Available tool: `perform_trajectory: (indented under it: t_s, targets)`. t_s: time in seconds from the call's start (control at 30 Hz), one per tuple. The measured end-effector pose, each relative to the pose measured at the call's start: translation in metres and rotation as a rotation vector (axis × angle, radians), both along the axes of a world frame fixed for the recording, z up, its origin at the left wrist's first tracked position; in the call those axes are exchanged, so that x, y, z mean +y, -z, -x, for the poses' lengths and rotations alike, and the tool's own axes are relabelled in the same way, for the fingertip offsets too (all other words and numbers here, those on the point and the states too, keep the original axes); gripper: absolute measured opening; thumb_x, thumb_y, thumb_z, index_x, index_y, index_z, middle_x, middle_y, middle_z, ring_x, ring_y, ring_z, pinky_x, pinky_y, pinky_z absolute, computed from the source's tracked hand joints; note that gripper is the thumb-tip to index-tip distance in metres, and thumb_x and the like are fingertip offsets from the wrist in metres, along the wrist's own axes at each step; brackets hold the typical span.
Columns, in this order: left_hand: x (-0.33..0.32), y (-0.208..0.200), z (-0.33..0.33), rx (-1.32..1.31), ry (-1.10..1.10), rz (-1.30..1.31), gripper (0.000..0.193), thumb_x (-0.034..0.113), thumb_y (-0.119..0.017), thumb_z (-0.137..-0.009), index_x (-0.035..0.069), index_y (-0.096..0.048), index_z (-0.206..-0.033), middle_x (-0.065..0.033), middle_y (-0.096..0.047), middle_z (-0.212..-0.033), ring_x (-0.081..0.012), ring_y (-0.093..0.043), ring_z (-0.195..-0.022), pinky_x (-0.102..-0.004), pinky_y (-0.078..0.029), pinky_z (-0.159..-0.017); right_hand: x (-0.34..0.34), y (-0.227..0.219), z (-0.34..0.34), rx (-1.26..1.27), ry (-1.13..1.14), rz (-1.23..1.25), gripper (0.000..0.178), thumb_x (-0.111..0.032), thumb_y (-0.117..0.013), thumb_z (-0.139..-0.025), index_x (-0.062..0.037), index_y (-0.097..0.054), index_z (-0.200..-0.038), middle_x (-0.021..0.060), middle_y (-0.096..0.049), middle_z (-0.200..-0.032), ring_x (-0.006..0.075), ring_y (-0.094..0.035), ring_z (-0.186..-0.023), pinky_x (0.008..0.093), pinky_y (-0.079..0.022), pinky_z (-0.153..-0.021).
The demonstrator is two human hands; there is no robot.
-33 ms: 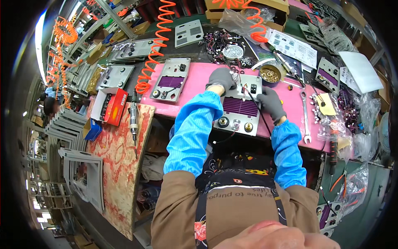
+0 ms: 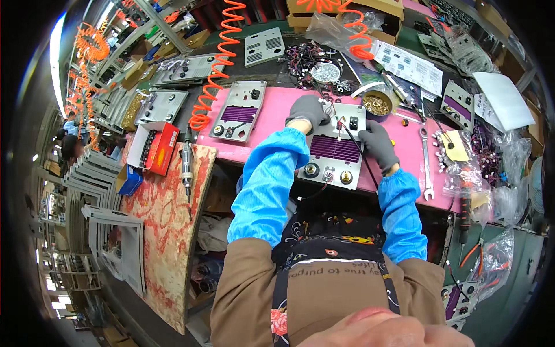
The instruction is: The person assembles a small electronic device on a pink workbench. They insert a small component into the device, connect a wire, and use a wrench to tighten a knob. The person then uses a screwdriver to secure parts of the device and checks the assembly.
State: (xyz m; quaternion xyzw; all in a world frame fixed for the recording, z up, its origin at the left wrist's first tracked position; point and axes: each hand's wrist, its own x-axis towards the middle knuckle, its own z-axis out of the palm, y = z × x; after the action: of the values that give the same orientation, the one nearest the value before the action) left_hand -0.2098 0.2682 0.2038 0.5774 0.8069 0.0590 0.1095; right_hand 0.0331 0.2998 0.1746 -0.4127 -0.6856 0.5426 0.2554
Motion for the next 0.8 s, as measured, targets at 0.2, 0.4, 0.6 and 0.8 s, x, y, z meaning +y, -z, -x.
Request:
perform_trajectory:
  t_s: [0.2, 0.4, 0.6, 0.8]
  targets:
    - [-0.05, -0.044, -0.017, -0.384, 0.001, -0.267, 0.021, 0.021, -0.062, -0.089, 0.005, -0.073, -0.098, -0.0132, -0.071, -0.078, -0.0206, -0.068, -0.069, -0.0327, -0.053, -0.067, -0.047, -0.053, 0.007, 0.3, 0.043, -0.069, 0.028, -0.015, -0.06, -0.088, 0.0013, -0.055, -0.11, 0.0125, -0.065, -0.09, 0.0185, -0.062, -0.078, 0.0332, -0.05, -0.068]
    - [-0.119, -0.12, -0.015, -1.062, 0.056, -0.589, 0.027, 0.006, -0.06, -0.089, -0.002, -0.065, -0.114, -0.0087, -0.072, -0.098, -0.0129, -0.065, -0.082, -0.0277, -0.052, -0.073, -0.114, -0.124, 0.022, 0.095, 0.03, -0.865, 0.031, -0.012, -0.069, -0.082, -0.0063, -0.055, -0.109, 0.0165, -0.065, -0.092, 0.0362, -0.065, -0.077, 0.043, -0.053, -0.064]
    - [-0.134, -0.059, -0.014, -1.11, -0.013, -0.904, 0.038, -0.001, -0.062, -0.085, -0.001, -0.058, -0.123, -0.0118, -0.067, -0.116, -0.0166, -0.066, -0.099, -0.0293, -0.053, -0.086, -0.129, -0.098, 0.038, 0.14, -0.033, -1.199, 0.033, -0.008, -0.07, -0.076, -0.0058, -0.056, -0.105, 0.0127, -0.064, -0.105, 0.0291, -0.065, -0.088, 0.0385, -0.055, -0.068]
    - [-0.158, -0.035, -0.029, -1.442, -0.116, -1.0, 0.04, -0.009, -0.061, -0.087, -0.001, -0.056, -0.125, -0.011, -0.068, -0.112, -0.0164, -0.066, -0.096, -0.0298, -0.056, -0.083, -0.123, -0.086, 0.012, 0.335, -0.31, -0.93, 0.031, -0.01, -0.069, -0.083, -0.0042, -0.059, -0.112, 0.0126, -0.065, -0.108, 0.0292, -0.066, -0.091, 0.037, -0.055, -0.075]
